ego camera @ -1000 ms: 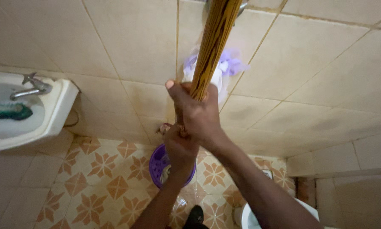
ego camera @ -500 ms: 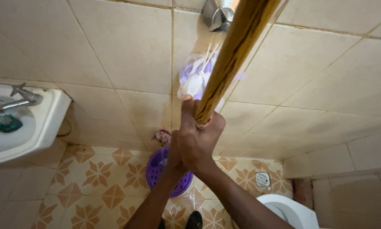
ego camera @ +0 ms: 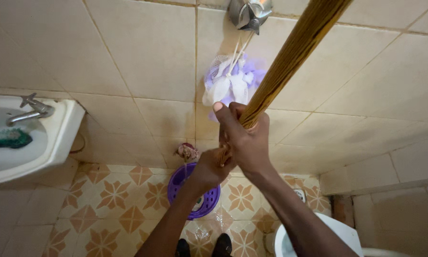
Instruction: The person mops the floor of a bathroom using a mop and a bucket, cleaning the tiled areas around the sink and the toilet.
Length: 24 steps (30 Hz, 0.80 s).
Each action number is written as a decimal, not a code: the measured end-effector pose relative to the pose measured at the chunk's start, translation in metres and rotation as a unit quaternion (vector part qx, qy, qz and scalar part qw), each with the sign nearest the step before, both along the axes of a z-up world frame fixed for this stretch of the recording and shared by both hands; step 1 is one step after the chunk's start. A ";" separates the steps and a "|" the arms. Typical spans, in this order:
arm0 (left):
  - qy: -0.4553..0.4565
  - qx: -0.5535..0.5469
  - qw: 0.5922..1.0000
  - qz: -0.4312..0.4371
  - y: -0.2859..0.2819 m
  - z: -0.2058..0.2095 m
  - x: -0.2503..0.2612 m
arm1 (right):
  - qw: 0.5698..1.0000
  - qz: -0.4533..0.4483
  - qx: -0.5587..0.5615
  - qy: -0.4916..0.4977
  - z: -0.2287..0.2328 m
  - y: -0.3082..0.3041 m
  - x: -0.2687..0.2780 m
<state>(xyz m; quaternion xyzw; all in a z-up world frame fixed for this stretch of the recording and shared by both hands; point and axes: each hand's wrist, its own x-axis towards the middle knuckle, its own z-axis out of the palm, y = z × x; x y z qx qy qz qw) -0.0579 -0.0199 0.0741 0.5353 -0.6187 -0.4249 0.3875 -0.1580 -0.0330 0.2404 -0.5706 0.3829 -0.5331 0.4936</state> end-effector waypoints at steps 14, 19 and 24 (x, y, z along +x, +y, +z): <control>0.024 -0.011 0.999 0.038 0.052 -0.051 0.005 | 0.974 0.149 0.128 0.109 -0.054 0.019 -0.024; -0.048 -0.038 0.997 0.044 0.057 0.021 0.006 | 0.984 0.084 0.108 0.110 -0.021 0.017 -0.024; -0.128 -0.065 0.988 0.063 0.054 0.072 0.008 | 0.994 0.094 0.012 0.055 0.026 0.018 -0.020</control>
